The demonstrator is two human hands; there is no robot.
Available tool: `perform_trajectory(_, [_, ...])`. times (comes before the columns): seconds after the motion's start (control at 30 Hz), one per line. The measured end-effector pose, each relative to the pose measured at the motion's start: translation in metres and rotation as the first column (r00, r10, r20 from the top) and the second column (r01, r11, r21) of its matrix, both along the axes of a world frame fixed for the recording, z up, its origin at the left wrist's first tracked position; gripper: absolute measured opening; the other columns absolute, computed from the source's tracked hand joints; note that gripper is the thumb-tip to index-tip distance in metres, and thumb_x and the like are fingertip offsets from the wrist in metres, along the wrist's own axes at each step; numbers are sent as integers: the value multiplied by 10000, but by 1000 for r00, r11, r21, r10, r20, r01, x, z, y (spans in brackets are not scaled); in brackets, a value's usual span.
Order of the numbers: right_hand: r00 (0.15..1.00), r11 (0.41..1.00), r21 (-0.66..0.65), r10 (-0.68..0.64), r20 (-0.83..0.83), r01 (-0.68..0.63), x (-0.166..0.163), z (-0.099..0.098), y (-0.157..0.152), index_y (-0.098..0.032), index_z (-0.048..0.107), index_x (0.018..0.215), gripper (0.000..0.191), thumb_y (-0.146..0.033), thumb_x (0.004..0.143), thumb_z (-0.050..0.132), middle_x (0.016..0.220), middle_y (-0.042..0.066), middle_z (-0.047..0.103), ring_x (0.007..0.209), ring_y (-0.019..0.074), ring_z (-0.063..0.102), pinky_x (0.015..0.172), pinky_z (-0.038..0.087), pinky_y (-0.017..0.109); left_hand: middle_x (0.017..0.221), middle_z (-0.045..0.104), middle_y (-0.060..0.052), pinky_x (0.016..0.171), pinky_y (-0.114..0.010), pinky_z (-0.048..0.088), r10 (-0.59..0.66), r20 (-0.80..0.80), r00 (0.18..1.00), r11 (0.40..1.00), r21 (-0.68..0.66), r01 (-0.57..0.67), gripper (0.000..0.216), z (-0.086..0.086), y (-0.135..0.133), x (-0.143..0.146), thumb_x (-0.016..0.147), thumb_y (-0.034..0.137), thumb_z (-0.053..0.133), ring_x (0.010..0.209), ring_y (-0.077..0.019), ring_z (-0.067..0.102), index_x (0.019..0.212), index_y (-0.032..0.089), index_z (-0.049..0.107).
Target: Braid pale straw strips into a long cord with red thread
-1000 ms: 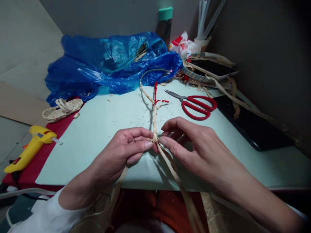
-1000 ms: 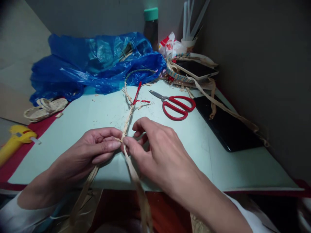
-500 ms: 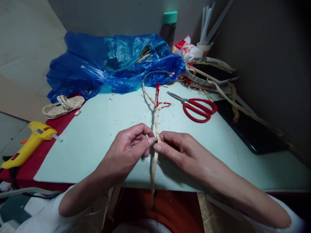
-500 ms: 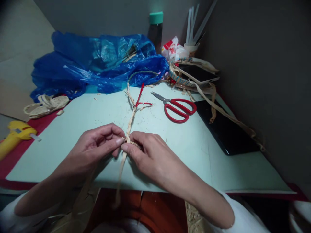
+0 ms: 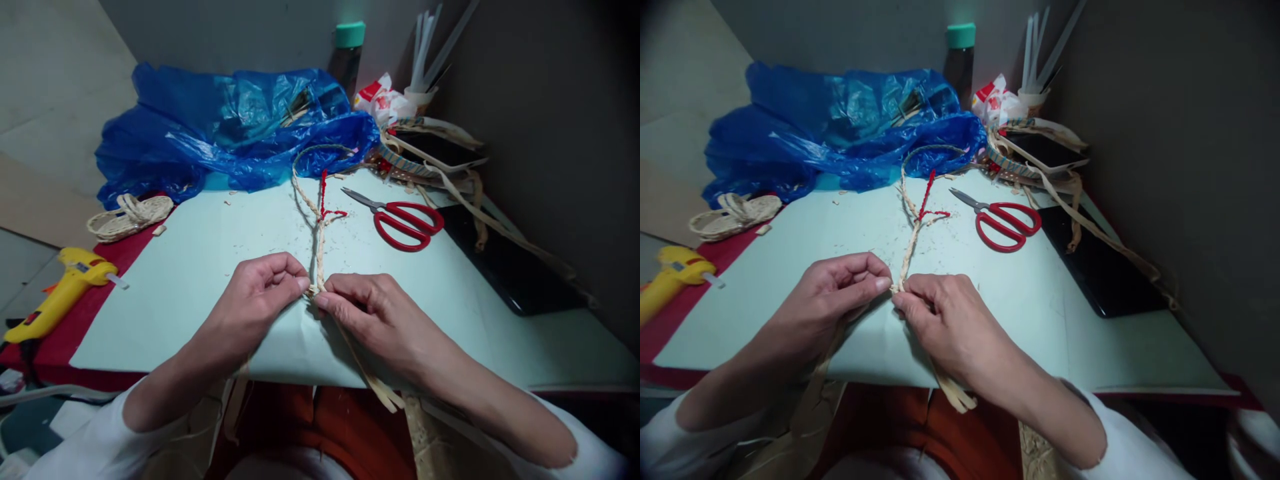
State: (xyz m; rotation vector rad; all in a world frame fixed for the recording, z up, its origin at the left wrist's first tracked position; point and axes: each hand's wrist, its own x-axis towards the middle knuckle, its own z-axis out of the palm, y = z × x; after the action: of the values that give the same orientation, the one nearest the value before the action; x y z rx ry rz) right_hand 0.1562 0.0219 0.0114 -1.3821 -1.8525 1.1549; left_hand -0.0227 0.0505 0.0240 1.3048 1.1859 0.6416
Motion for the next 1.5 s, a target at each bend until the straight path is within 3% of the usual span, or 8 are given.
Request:
perform_trajectory(0.27, [971,983,-167,33,-239,-74,5,4,-3,-164,612,817,288,-331,951,419,622,-32,470,552,91,381,521,298,216,587,601,-16,385,-152,234,16,353,936,945,-312,102,181,-2,8,-3,806,192,622,400,-25,340,963,131,688])
perform_trajectory(0.4, [933,965,-234,25,-360,-116,5,6,-4,-157,566,717,332,-291,958,381,574,-35,443,531,86,374,517,302,212,699,626,-44,529,-165,420,14,449,893,933,-328,150,88,0,12,2,761,134,682,572,-73,529,844,106,693])
perform_trajectory(0.8, [906,943,-232,129,-404,-238,2,9,-1,-164,555,725,379,-364,959,334,539,-33,441,501,87,353,486,278,214,642,501,20,457,-149,330,50,525,849,932,-331,149,129,-1,11,13,688,119,729,506,-38,422,774,112,632])
perform_trajectory(0.93, [997,996,56,-78,30,76,-7,7,-4,-171,533,843,235,-406,857,555,660,-14,546,543,105,427,517,314,229,603,461,41,406,-139,215,11,407,913,976,-205,80,129,-2,10,12,744,193,696,455,-13,331,764,110,600])
perform_trajectory(1.13, [885,812,584,-283,370,15,-16,2,-9,-179,504,825,117,-213,905,425,694,42,589,595,165,532,569,330,283,510,402,70,386,-133,176,22,294,956,994,-113,12,144,-3,8,7,805,243,635,420,-18,300,754,145,542])
perform_trajectory(1.3, [994,986,126,-104,-27,106,-16,15,-5,-188,504,926,114,-279,938,436,727,32,643,565,129,566,545,377,245,546,457,46,375,-141,162,-12,402,916,981,-174,89,126,-1,8,1,821,232,613,420,-19,308,792,147,524])
perform_trajectory(1.4, [907,977,-202,-145,-396,68,-18,14,-7,-204,453,932,124,-328,943,451,717,-7,614,485,74,463,468,336,197,596,467,44,380,-145,158,-11,463,886,969,-213,123,116,-1,7,-3,807,193,622,421,-7,284,858,132,538])
perform_trajectory(1.5, [843,959,-269,-217,-493,90,-24,6,-13,-213,422,897,160,-360,943,464,678,-48,541,457,50,325,427,269,176,688,507,24,389,-149,144,-10,477,879,968,-215,128,179,-2,5,-6,765,146,654,434,11,270,909,112,552])
